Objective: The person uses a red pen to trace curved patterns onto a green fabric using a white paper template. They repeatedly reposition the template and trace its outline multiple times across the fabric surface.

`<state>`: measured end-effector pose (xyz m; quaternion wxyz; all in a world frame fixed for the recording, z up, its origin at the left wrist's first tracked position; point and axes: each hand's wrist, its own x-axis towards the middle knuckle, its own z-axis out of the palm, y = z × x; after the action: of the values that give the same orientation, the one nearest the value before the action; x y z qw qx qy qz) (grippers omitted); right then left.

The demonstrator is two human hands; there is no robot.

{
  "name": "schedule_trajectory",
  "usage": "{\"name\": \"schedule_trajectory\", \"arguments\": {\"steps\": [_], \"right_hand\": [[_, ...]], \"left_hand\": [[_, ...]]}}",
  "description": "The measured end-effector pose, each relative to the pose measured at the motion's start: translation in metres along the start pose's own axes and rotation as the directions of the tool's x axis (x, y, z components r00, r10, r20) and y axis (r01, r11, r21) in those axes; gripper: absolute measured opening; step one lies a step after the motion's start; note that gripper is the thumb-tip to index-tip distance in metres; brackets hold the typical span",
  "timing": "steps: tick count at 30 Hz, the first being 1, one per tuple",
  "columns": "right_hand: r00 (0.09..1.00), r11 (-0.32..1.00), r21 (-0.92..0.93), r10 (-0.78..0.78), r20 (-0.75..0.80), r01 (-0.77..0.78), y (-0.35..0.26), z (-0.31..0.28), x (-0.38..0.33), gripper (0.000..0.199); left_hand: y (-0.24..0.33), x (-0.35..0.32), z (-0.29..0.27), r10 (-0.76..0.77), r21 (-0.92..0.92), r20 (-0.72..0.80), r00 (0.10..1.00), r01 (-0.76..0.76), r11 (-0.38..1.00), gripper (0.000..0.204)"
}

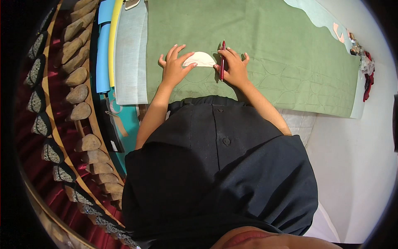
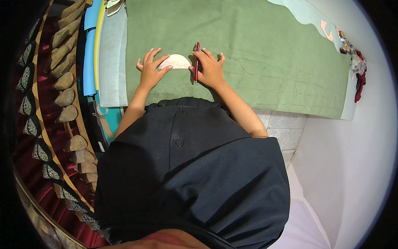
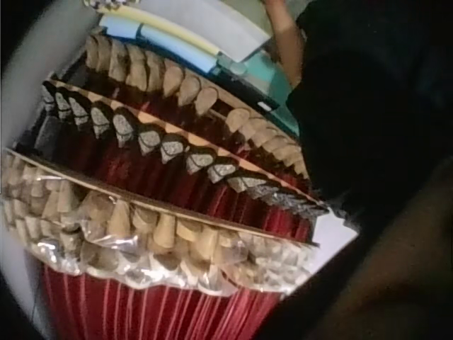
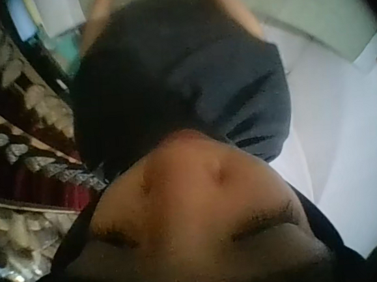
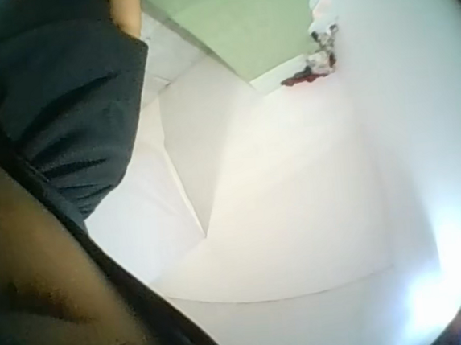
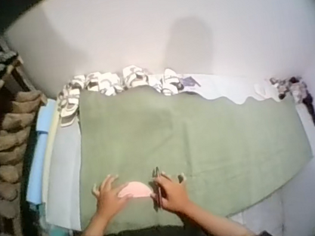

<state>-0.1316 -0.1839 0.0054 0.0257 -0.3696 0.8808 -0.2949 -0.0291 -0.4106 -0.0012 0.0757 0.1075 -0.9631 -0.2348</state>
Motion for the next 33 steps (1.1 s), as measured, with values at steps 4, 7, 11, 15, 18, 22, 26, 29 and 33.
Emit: {"name": "schedule_trajectory", "arguments": {"steps": [4,7,11,15,18,22,26,29,33], "right_hand": [[1.000,1.000,-0.003,0.006,0.000,-0.006,0.0004,0.0010,0.0002,0.051],[1.000,1.000,-0.006,-0.005,-0.005,0.005,0.0000,0.0000,0.0000,0.053],[1.000,1.000,-0.008,-0.010,-0.006,0.010,0.0011,0.0012,0.0000,0.053],[1.000,0.999,-0.026,-0.022,-0.006,0.021,0.0011,0.0011,-0.0002,0.052],[1.000,1.000,-0.020,-0.007,0.007,0.007,-0.0002,0.0001,-0.0001,0.051],[1.000,0.999,-0.030,-0.015,-0.001,0.015,0.0003,0.0006,-0.0004,0.050],[1.000,0.999,-0.031,-0.012,0.005,0.012,0.0001,0.0002,0.0002,0.049],[1.000,0.999,-0.034,-0.007,0.011,0.008,-0.0005,-0.0003,0.0003,0.049],[1.000,1.000,-0.029,0.004,0.019,-0.003,-0.0010,-0.0018,0.0008,0.048]], "left_hand": [[-0.0010,0.0004,0.0010,0.004,0.008,0.000,1.000,-0.004,1.000,0.039],[-0.0007,0.0008,0.0022,0.005,0.009,0.002,1.000,-0.005,1.000,0.039],[-0.0007,0.0008,0.0025,0.014,0.015,-0.004,1.000,-0.014,1.000,0.039],[0.0000,0.0006,0.0021,0.014,0.028,-0.003,1.000,-0.014,1.000,0.040],[0.0012,0.0011,0.0007,0.016,0.025,-0.001,1.000,-0.016,1.000,0.040],[0.0003,0.0012,0.0020,0.014,0.026,-0.004,1.000,-0.014,1.000,0.040],[0.0002,0.0011,0.0020,0.013,0.016,-0.006,1.000,-0.013,1.000,0.040],[-0.0008,0.0006,0.0025,0.016,0.010,-0.009,1.000,-0.016,1.000,0.040],[-0.0007,0.0007,0.0020,0.018,0.009,-0.007,1.000,-0.018,1.000,0.040]]}}
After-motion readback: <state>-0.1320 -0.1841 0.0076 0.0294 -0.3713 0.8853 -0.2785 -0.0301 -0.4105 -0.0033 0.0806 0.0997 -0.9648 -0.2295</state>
